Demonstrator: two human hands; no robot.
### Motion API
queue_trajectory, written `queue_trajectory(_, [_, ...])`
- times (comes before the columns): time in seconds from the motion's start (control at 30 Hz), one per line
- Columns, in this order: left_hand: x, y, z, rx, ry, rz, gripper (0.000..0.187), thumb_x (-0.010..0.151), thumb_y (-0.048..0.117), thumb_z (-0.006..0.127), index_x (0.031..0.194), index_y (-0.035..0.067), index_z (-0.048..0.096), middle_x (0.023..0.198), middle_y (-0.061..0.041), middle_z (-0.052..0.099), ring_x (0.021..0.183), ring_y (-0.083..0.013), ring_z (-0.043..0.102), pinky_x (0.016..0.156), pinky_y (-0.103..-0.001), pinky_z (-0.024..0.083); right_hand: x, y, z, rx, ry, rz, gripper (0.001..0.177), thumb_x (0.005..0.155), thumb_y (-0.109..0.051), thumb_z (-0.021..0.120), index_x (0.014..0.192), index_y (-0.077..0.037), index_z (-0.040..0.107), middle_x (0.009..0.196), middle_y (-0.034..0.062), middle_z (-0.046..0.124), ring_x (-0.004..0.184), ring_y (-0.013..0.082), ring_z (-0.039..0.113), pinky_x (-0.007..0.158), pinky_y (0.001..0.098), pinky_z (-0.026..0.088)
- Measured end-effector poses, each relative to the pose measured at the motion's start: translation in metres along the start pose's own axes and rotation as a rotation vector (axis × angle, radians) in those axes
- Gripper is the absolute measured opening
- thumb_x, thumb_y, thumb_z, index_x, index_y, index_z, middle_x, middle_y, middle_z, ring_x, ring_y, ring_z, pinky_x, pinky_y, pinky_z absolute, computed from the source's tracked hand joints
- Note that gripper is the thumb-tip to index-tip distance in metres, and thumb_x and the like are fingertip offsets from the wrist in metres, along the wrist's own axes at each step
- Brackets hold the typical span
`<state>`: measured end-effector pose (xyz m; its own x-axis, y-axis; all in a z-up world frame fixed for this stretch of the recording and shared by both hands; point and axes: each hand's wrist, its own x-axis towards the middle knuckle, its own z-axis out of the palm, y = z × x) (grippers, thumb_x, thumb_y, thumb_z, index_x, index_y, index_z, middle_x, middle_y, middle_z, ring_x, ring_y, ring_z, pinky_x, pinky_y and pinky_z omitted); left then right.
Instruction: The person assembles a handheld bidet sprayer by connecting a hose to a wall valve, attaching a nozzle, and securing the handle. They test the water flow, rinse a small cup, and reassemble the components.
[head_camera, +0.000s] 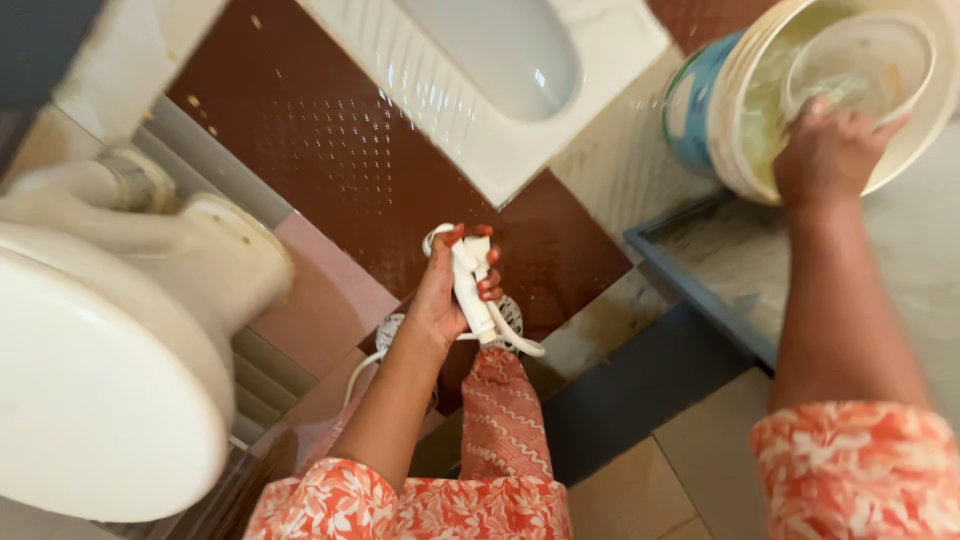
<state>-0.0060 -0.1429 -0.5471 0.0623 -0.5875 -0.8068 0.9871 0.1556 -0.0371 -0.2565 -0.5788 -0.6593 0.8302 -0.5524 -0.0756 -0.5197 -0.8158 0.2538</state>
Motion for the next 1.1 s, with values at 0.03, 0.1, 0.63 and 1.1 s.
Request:
queue_trajectory(0.03, [-0.005, 0.002, 0.005, 0.019, -0.01, 0.025, 0.037, 0.099, 0.044, 0.056, 0.113, 0.009, 0.058, 0.085, -0.009, 0.06, 0.055, -0.0178, 0.05, 0.05, -0.031, 0.042, -0.002, -0.004, -0.024, 0.022, 0.06, 0.056, 0.02, 0.101, -0.017, 0.059, 0.11, -0.002, 0.069, 0.089, 0.0161, 0.068, 0.095, 0.0359, 0.064, 0.119, 0.0728, 0.026])
queue_trajectory(0.1, [-0.013, 0.007, 0.018, 0.057, -0.036, 0.076, 0.036, 0.099, 0.041, 0.056, 0.114, 0.008, 0.059, 0.087, -0.01, 0.062, 0.057, -0.0181, 0.052, 0.052, -0.031, 0.043, -0.005, -0.027, -0.08, 0.075, 0.165, 0.185, 0.019, 0.098, -0.009, 0.06, 0.11, -0.001, 0.072, 0.082, 0.0151, 0.065, 0.085, 0.0374, 0.064, 0.119, 0.0695, 0.033])
queue_trajectory(0.63, [-0.074, 0.026, 0.052, 0.395, -0.298, 0.147, 0.035, 0.093, 0.034, 0.072, 0.115, 0.01, 0.058, 0.099, -0.012, 0.068, 0.067, -0.0167, 0.063, 0.057, -0.028, 0.053, 0.013, -0.26, -0.391, 0.469, 0.884, 0.076, 0.024, 0.093, -0.022, 0.065, 0.109, -0.011, 0.078, 0.113, 0.0136, 0.075, 0.108, 0.0287, 0.069, 0.1, 0.0552, 0.052])
queue_trajectory(1.1, [-0.116, 0.023, 0.023, -0.117, -0.046, 0.194, 0.03, 0.089, 0.025, 0.074, 0.117, 0.021, 0.063, 0.102, -0.006, 0.065, 0.065, -0.0145, 0.052, 0.053, -0.027, 0.045, -0.057, -0.217, -0.482, 0.449, -0.006, -0.257, 0.012, 0.084, -0.015, 0.073, 0.093, -0.008, 0.076, 0.083, 0.0096, 0.069, 0.092, 0.0296, 0.065, 0.1, 0.0477, 0.053])
